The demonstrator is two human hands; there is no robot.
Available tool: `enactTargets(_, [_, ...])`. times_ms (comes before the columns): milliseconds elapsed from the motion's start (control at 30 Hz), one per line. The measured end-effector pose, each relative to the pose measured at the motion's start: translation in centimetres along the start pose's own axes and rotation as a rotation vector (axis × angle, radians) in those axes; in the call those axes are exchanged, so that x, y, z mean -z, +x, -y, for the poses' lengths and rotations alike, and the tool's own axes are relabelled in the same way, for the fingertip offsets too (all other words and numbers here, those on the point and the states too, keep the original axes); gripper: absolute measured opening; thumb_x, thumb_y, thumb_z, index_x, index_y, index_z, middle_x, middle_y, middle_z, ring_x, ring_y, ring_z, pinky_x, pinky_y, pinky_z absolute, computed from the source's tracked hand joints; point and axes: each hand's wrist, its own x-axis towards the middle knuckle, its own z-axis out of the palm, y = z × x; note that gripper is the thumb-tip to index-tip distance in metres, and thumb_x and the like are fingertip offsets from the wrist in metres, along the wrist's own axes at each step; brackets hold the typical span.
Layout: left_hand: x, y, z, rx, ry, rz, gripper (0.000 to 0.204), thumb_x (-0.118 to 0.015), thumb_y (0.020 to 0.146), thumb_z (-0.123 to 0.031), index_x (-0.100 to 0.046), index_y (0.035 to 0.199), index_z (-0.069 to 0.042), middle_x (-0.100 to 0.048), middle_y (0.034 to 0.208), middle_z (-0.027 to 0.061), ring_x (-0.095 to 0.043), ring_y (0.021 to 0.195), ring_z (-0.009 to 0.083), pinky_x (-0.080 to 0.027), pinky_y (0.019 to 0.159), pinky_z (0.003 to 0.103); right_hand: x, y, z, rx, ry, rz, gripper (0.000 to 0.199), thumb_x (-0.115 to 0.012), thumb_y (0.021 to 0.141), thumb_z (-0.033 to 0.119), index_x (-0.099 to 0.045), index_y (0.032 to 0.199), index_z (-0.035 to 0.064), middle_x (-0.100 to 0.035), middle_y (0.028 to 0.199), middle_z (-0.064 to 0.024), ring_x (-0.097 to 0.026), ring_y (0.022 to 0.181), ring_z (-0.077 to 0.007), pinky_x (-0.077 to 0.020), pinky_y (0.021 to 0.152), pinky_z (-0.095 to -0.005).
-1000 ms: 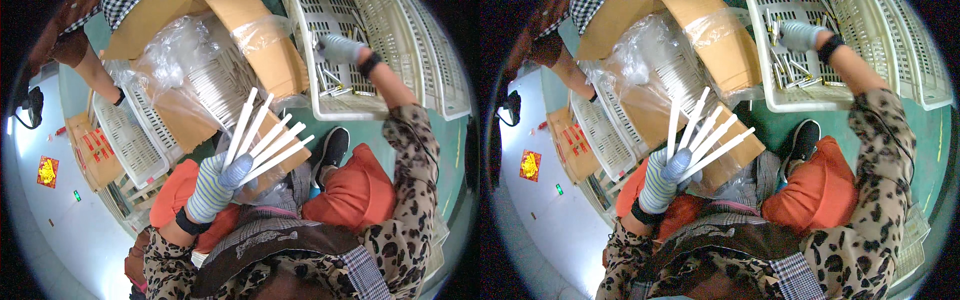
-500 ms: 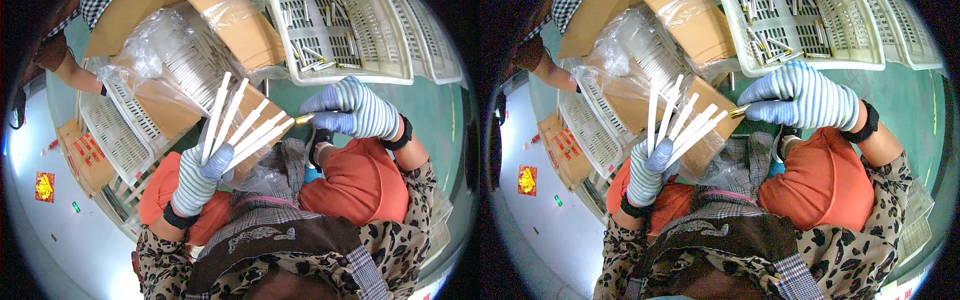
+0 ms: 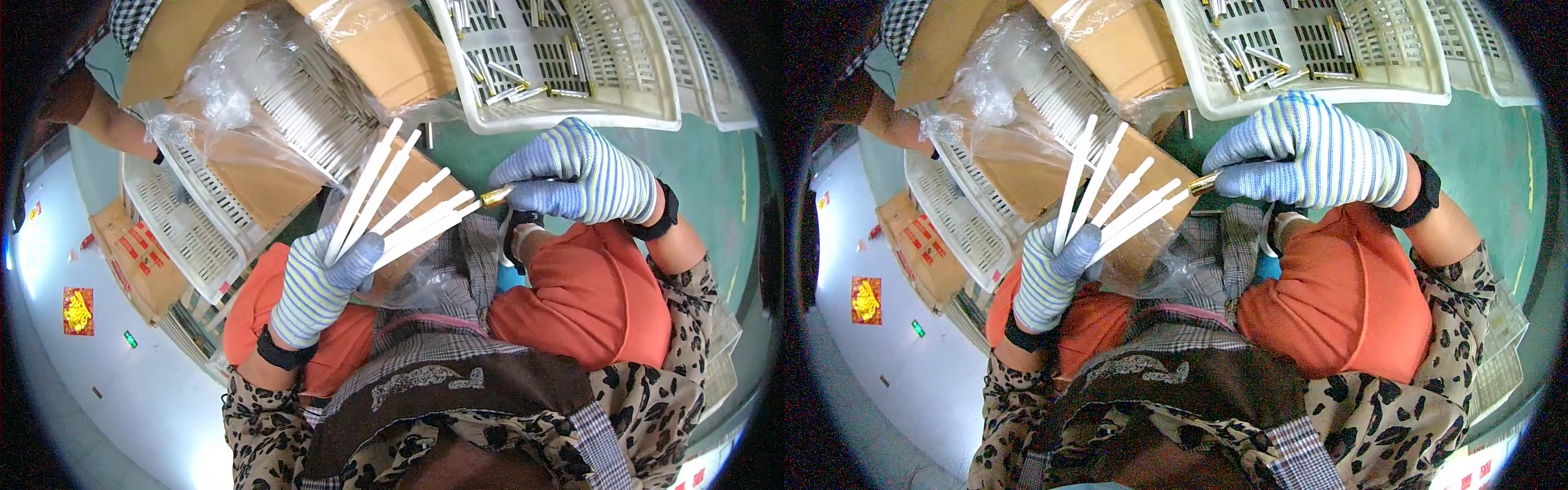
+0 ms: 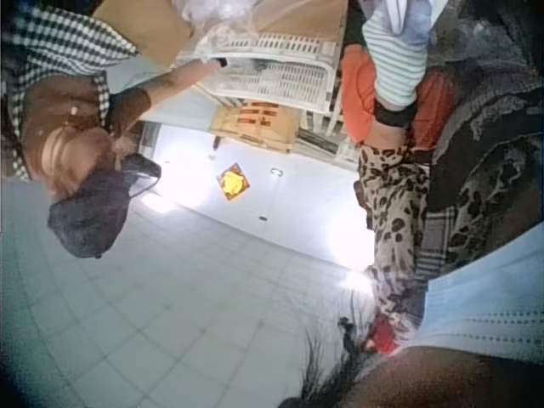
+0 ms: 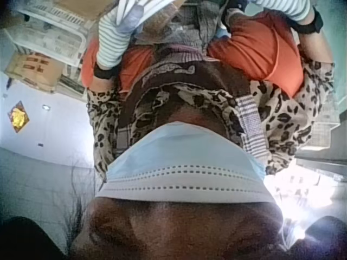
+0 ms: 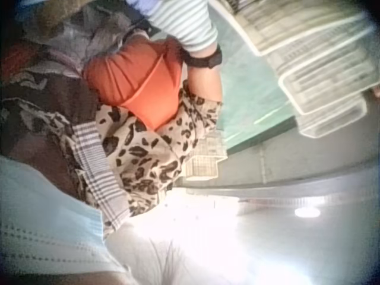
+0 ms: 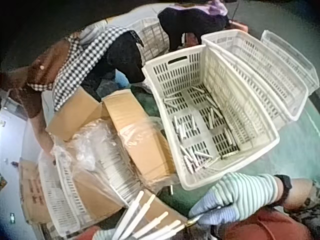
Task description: Attaching metal mouthpieces to white tube bodies and organizing the assembled parts into plastic bins.
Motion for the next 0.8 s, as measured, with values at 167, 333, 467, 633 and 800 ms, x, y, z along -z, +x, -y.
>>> enactTargets(167, [-0.1, 0.1, 0.6, -0.042, -0.018, -0.009, 0.026, -0.065, 0.083, -0.026, -0.063, 0.079, 0.000, -0.056, 0.054, 0.0008, -0.050, 0.046, 0.0054, -0.039, 0.042, 0.023, 0.2, -0.1, -0.1, 0.017, 0.006, 0.062, 0.023, -0.062, 0.083, 0.025, -0.067, 0.093, 0.0050, -0.066, 0.077, -0.0109, -0.064, 0.070, -0.0237, -0.0491, 0.064, -0.0317])
enactTargets(333, [-0.1, -0.1, 0.1, -0.020, 0.010, 0.016, 0.025, -0.065, 0.083, -0.025, -0.064, 0.083, 0.000, -0.057, 0.058, 0.0011, -0.051, 0.049, 0.0059, -0.041, 0.044, 0.022, 0.0, -0.5, -0.2, -0.019, 0.029, 0.101, 0.022, -0.061, 0.084, 0.024, -0.067, 0.093, 0.0052, -0.066, 0.079, -0.0110, -0.064, 0.071, -0.0246, -0.0492, 0.065, -0.0319])
enactTargets(467, [-0.1, 0.0, 0.5, -0.033, 0.048, 0.041, 0.026, -0.065, 0.083, -0.026, -0.064, 0.083, 0.000, -0.058, 0.059, 0.0013, -0.051, 0.050, 0.0058, -0.041, 0.046, 0.023, -0.2, -0.6, -0.2, -0.006, 0.033, 0.095, 0.021, -0.062, 0.083, 0.023, -0.067, 0.093, 0.0056, -0.066, 0.080, -0.0109, -0.063, 0.072, -0.0248, -0.0493, 0.066, -0.0319])
enactTargets(633, [-0.3, 0.0, 0.1, 0.025, 0.046, 0.044, 0.027, -0.065, 0.083, -0.026, -0.063, 0.082, 0.001, -0.057, 0.058, 0.0014, -0.050, 0.050, 0.0060, -0.041, 0.046, 0.023, -0.5, -0.4, -0.1, 0.050, 0.024, 0.134, 0.021, -0.062, 0.082, 0.022, -0.067, 0.093, 0.0053, -0.066, 0.080, -0.0109, -0.064, 0.073, -0.0250, -0.0494, 0.067, -0.0321])
enactTargets(800, [0.0, 0.1, 0.2, 0.033, 0.040, 0.047, 0.026, -0.065, 0.083, -0.026, -0.063, 0.082, 0.000, -0.057, 0.058, 0.0017, -0.050, 0.050, 0.0061, -0.041, 0.046, 0.023, 0.4, -0.8, -0.2, -0.091, 0.054, 0.131, 0.021, -0.063, 0.082, 0.022, -0.067, 0.092, 0.0040, -0.066, 0.081, -0.0116, -0.064, 0.073, -0.0251, -0.0495, 0.067, -0.0322])
